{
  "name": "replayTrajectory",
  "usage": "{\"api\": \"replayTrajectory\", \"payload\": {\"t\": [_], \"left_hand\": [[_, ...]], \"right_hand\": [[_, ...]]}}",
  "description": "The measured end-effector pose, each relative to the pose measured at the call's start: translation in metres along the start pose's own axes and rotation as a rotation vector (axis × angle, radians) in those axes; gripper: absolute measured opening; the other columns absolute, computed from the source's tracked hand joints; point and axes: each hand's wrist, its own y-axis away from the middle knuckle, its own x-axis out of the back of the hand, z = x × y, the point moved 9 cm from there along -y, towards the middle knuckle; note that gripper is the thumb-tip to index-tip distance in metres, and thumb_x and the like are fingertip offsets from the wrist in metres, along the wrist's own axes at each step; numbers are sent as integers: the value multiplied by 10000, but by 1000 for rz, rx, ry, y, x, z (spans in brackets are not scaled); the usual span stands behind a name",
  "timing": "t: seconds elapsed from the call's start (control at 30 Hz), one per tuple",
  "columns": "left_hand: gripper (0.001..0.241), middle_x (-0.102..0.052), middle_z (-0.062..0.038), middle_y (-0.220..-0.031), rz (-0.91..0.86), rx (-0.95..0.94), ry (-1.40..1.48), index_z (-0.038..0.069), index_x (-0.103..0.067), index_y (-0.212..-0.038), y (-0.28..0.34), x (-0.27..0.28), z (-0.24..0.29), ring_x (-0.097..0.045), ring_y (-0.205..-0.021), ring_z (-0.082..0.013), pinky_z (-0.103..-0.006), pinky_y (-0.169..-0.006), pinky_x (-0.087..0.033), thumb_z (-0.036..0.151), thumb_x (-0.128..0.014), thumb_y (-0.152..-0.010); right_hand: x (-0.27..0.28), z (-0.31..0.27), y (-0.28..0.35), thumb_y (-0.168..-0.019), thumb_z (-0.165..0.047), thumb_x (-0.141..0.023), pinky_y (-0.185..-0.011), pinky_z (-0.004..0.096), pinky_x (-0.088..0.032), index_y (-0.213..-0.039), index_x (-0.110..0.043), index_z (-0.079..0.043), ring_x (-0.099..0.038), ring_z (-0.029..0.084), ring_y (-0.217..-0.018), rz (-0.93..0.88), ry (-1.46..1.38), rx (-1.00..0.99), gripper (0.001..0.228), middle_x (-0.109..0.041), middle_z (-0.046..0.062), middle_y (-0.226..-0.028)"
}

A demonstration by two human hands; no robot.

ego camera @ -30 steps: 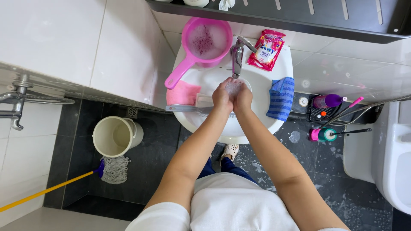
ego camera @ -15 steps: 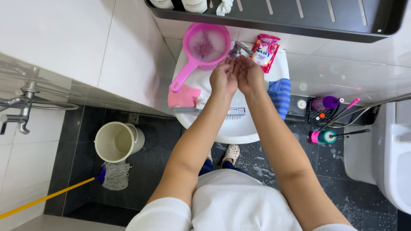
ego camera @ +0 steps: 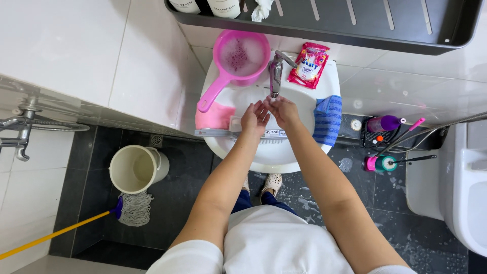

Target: The person cleans a toilet bowl using a brush and water from a plastic container. They repeatedly scrub the interior surfaces, rinse the brush at the sink, and pour water into the bowl to flush debris. The person also uses a handheld bidet sprayer to rinse the bowl.

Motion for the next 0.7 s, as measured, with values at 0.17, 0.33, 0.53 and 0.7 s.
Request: {"api": "replayTrajectory", "payload": {"t": [0.17,0.33,0.53,0.7], "left_hand": [[315,-679,-126,-1059,-87,28,79,33,-627,-1139,-12,-16,-20,-679,-931,-269,-414,-840,-575,310,-490,-1076],[263,-679,-163,-1077,-134,31,168,20,-603,-1144,-9,-38,-30,-707,-967,-318,-427,-872,-586,232,-462,-1077],[313,-662,-204,-1043,-246,21,305,-47,-594,-1128,-29,-35,-20,-701,-904,-367,-455,-859,-590,186,-415,-1020],[328,-601,-182,-1323,-179,-261,428,38,-535,-1356,15,-26,69,-639,-1125,-269,-443,-1001,-542,77,-488,-1034]], "right_hand": [[14,-32,10,-953,45,-571,-764,277,-596,-1097,-689,51,-702,206,-869,46,202,156,186,-716,146,-1069],[44,-35,20,-942,-26,-530,-680,234,-536,-1133,-707,-24,-664,121,-856,268,346,227,260,-711,42,-1064],[9,32,22,-1050,-161,-469,-926,397,-556,-1273,-571,53,-656,265,-1059,194,-148,3,325,-649,153,-1188],[-66,27,15,-984,5,-406,-1015,381,-535,-1386,-509,-15,-623,286,-1183,-42,-123,134,416,-624,179,-1313]]}}
